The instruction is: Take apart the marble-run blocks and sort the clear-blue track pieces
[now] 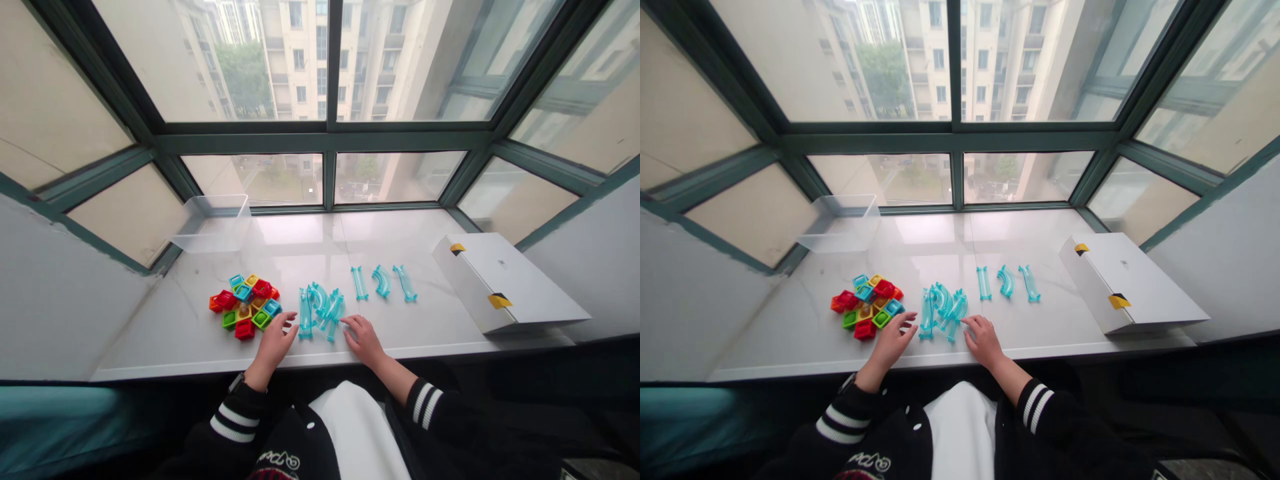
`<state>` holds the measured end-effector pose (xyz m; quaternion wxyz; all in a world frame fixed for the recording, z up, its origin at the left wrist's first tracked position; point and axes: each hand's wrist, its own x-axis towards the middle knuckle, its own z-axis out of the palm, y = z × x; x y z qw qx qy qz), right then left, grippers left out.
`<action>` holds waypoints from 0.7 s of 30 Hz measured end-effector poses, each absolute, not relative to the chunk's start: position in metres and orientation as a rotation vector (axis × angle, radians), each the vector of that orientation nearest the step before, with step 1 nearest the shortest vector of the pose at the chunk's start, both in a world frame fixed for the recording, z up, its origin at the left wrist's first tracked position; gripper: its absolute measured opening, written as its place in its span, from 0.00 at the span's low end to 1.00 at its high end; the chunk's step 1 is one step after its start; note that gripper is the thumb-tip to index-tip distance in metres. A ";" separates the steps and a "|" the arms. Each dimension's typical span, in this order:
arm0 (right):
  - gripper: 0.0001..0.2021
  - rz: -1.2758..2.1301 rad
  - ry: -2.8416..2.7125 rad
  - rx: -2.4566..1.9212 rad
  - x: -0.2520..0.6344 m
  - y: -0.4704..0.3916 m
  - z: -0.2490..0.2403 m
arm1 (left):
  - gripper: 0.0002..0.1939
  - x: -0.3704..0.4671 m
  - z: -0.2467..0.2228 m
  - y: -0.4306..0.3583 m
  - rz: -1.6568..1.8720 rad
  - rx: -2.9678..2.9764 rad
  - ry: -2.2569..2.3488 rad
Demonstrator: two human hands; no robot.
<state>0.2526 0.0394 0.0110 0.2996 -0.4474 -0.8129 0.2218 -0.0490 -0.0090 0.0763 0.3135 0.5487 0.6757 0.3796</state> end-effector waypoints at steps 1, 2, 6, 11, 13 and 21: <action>0.18 0.577 -2.182 -1.164 0.250 0.038 0.011 | 0.18 -0.047 0.073 -0.011 0.966 1.510 1.786; 0.18 0.566 -2.194 -1.150 0.248 0.036 0.011 | 0.18 -0.044 0.070 -0.012 0.933 1.578 1.794; 0.21 0.557 -2.172 -1.141 0.250 0.036 0.010 | 0.16 -0.040 0.064 -0.012 0.825 1.873 1.831; 0.21 0.579 -2.171 -1.136 0.252 0.037 0.009 | 0.13 -0.036 0.067 -0.007 0.699 2.071 1.898; 0.21 0.592 -2.174 -1.135 0.251 0.037 0.008 | 0.11 -0.032 0.070 -0.004 0.657 2.102 1.907; 0.20 0.615 -2.159 -1.142 0.253 0.037 0.010 | 0.19 -0.014 0.079 0.022 0.387 1.925 2.096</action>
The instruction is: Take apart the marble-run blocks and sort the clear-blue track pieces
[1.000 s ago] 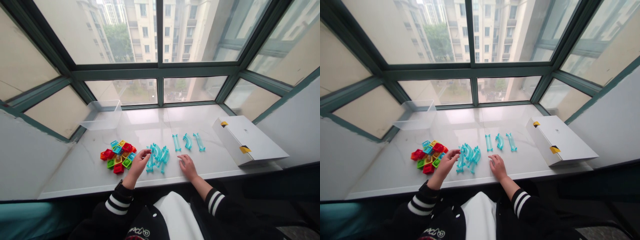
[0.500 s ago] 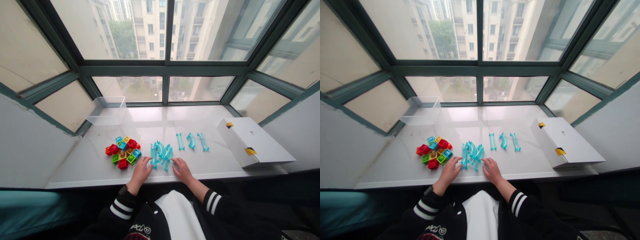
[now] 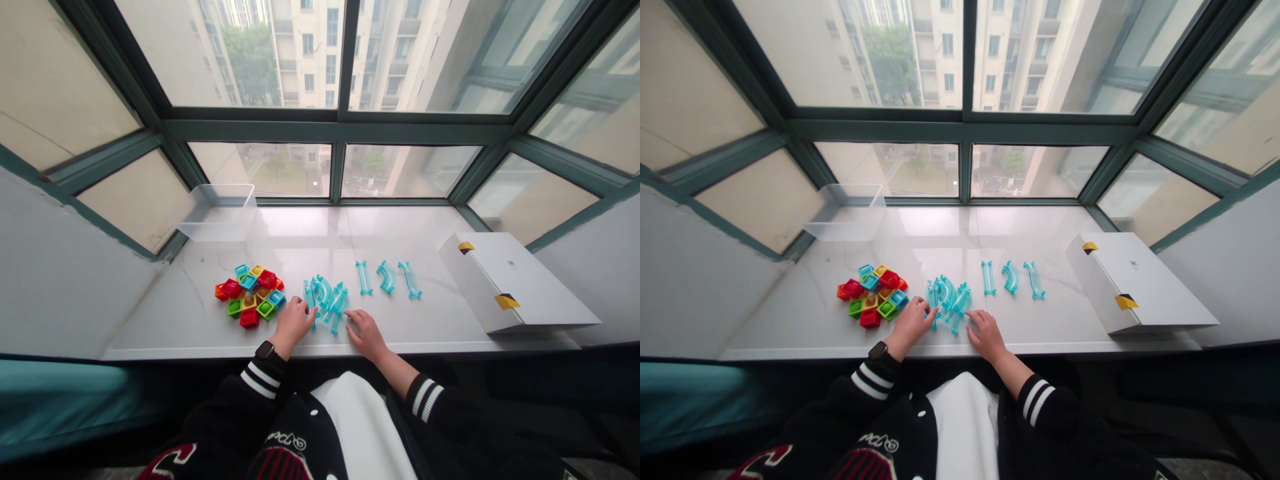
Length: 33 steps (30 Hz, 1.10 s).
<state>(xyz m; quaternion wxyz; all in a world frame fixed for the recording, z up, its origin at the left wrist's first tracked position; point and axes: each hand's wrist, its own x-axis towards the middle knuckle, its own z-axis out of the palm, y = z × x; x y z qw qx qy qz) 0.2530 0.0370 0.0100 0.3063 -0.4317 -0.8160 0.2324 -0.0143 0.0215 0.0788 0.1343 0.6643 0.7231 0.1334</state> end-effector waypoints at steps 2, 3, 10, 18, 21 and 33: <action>0.20 0.610 -2.160 -1.147 0.253 0.037 0.011 | 0.20 -0.013 0.081 0.028 0.309 1.864 2.108; 0.20 0.604 -2.161 -1.149 0.252 0.037 0.011 | 0.21 -0.014 0.082 0.031 0.276 1.840 2.109; 0.19 0.591 -2.169 -1.143 0.252 0.038 0.010 | 0.24 -0.012 0.092 0.050 0.053 1.711 2.110; 0.18 0.631 -2.150 -1.159 0.252 0.037 0.011 | 0.18 -0.015 0.100 0.049 0.054 1.712 2.155; 0.18 0.630 -2.152 -1.159 0.253 0.038 0.010 | 0.17 -0.020 0.106 0.044 0.104 1.703 2.168; 0.31 0.484 -2.404 -0.966 0.251 0.030 0.022 | 0.13 -0.032 0.089 0.031 0.446 1.693 2.089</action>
